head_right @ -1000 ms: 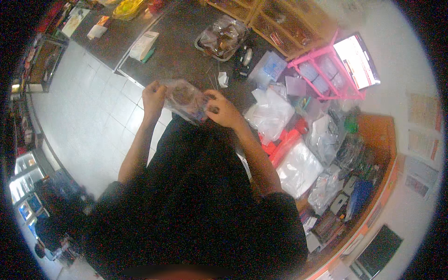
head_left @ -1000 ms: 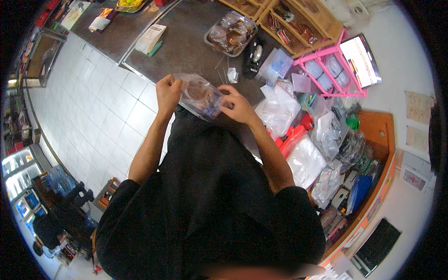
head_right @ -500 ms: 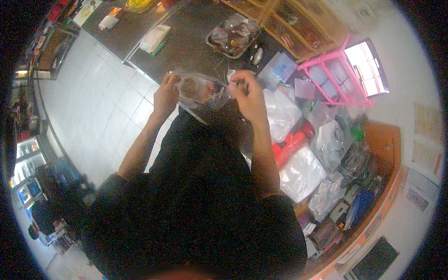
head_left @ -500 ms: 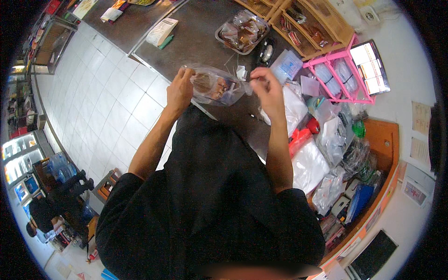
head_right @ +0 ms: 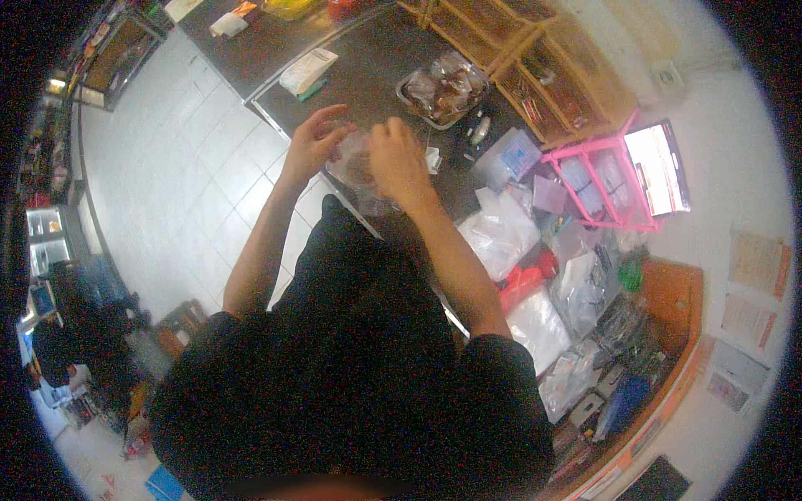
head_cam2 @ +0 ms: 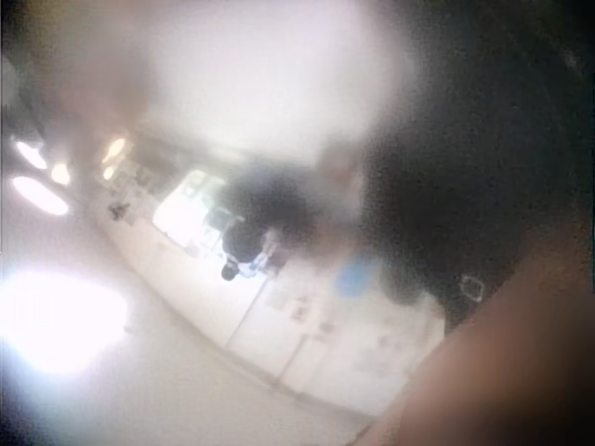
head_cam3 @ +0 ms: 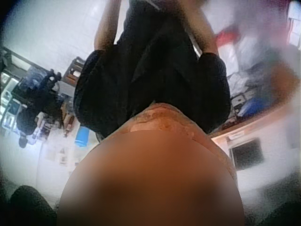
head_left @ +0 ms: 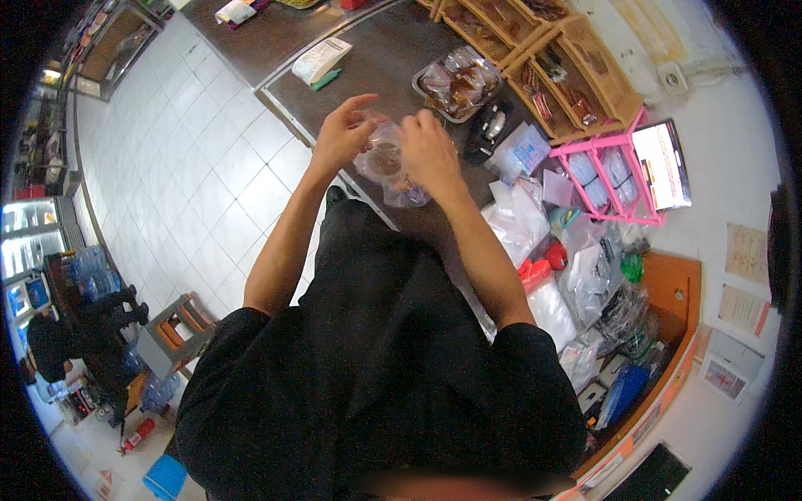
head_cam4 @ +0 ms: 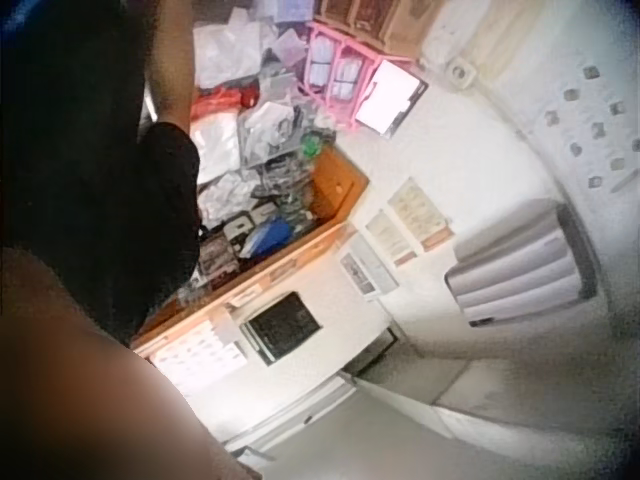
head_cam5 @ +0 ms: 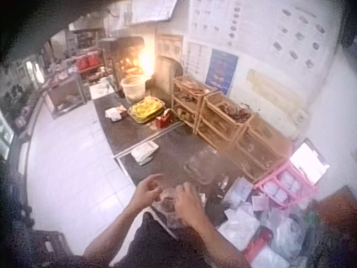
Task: The person fills a plastic cup with ice from a bucket, dispenses a dark liquid from a beverage machine, and then places the cup on a counter. They then open a box of cookies, place a cookie into a plastic bag, and seal the bag.
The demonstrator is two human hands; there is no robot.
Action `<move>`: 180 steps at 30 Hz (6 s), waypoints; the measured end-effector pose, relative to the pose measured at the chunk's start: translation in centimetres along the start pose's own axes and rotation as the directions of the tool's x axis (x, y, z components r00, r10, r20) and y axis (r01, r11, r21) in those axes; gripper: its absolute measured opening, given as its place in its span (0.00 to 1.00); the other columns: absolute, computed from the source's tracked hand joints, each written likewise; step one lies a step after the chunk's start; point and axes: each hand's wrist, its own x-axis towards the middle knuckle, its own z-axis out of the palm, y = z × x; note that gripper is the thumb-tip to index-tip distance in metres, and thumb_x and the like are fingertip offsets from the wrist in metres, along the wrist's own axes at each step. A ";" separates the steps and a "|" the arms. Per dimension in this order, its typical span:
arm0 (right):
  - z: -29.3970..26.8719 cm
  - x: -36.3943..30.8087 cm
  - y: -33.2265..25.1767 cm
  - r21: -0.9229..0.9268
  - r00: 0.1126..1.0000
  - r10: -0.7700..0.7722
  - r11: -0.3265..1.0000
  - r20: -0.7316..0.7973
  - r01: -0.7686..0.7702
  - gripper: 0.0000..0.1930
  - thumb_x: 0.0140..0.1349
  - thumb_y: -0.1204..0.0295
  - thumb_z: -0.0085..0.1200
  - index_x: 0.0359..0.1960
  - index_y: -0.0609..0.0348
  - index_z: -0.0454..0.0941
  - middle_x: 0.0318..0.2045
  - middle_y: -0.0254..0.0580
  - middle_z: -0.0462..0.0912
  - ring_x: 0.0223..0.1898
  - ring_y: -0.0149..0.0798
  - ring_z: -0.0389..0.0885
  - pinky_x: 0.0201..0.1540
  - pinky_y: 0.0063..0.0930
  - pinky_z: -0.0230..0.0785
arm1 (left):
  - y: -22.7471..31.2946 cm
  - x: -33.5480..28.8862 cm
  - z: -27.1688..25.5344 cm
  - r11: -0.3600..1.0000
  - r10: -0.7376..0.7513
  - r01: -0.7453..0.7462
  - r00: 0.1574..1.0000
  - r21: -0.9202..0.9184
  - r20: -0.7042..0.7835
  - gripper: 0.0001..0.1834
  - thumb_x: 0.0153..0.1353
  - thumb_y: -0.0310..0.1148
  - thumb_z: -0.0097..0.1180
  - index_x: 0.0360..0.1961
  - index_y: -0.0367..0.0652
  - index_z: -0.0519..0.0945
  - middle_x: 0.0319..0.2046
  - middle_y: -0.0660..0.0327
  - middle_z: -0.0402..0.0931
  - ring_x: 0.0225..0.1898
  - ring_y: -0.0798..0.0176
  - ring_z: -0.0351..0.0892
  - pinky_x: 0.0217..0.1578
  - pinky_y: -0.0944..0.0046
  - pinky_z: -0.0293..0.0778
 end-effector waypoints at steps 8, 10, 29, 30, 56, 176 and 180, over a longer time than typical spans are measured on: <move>-7.5 1.1 -3.1 0.402 0.948 -0.146 0.880 -0.282 0.255 0.09 0.69 0.68 0.58 0.37 0.62 0.76 0.34 0.49 0.76 0.36 0.55 0.78 0.42 0.39 0.72 | -2.0 2.6 -0.7 0.932 -0.083 0.133 0.984 -0.338 0.158 0.31 0.75 0.50 0.49 0.73 0.47 0.66 0.57 0.53 0.82 0.33 0.72 0.79 0.23 0.72 0.69; -6.2 2.0 -3.9 0.400 0.944 -0.208 0.866 -0.255 0.299 0.09 0.69 0.68 0.57 0.37 0.62 0.75 0.35 0.50 0.76 0.37 0.56 0.79 0.42 0.41 0.72 | -3.1 3.4 -0.8 0.904 -0.084 0.171 0.969 -0.391 0.231 0.36 0.76 0.58 0.40 0.76 0.50 0.61 0.63 0.52 0.77 0.39 0.70 0.81 0.25 0.71 0.70; 4.2 3.6 2.1 0.363 0.910 0.243 0.858 0.336 -0.363 0.13 0.62 0.65 0.59 0.43 0.60 0.83 0.44 0.55 0.86 0.47 0.57 0.85 0.51 0.47 0.76 | -5.4 6.4 -3.2 0.877 0.148 0.170 0.795 -0.450 0.589 0.48 0.59 0.13 0.48 0.80 0.51 0.51 0.75 0.51 0.60 0.69 0.60 0.69 0.49 0.71 0.78; 3.6 2.5 1.4 0.431 0.949 0.267 0.846 0.165 -0.313 0.13 0.62 0.64 0.59 0.42 0.59 0.84 0.43 0.55 0.86 0.48 0.58 0.84 0.52 0.48 0.76 | -5.2 6.3 -3.5 0.911 0.130 0.143 0.791 -0.388 0.598 0.49 0.58 0.11 0.48 0.80 0.51 0.50 0.75 0.51 0.60 0.69 0.60 0.69 0.50 0.70 0.78; -5.3 -6.1 -1.3 -0.227 0.838 0.457 0.887 0.298 -0.402 0.17 0.56 0.67 0.68 0.44 0.57 0.78 0.42 0.44 0.83 0.41 0.52 0.84 0.43 0.44 0.75 | 2.8 7.7 -5.6 0.973 -0.132 -0.023 0.764 0.230 0.632 0.18 0.67 0.26 0.58 0.58 0.44 0.79 0.36 0.54 0.87 0.34 0.63 0.87 0.37 0.62 0.81; -17.3 -36.6 45.9 -0.114 0.201 0.642 0.175 -0.740 -0.978 0.11 0.55 0.70 0.58 0.39 0.56 0.86 0.41 0.55 0.86 0.44 0.55 0.85 0.48 0.50 0.77 | -9.2 5.9 -1.4 0.569 0.113 -0.175 0.985 0.803 0.134 0.34 0.74 0.51 0.48 0.27 0.24 0.81 0.21 0.31 0.76 0.24 0.33 0.83 0.23 0.40 0.68; -16.0 -32.2 44.2 -0.142 0.238 0.495 0.225 -0.836 -0.964 0.12 0.59 0.69 0.56 0.41 0.59 0.85 0.41 0.59 0.85 0.46 0.57 0.85 0.52 0.50 0.76 | -9.2 6.0 -1.1 0.464 0.070 -0.119 0.993 0.878 0.097 0.34 0.74 0.51 0.48 0.29 0.24 0.82 0.23 0.31 0.77 0.28 0.31 0.83 0.25 0.39 0.70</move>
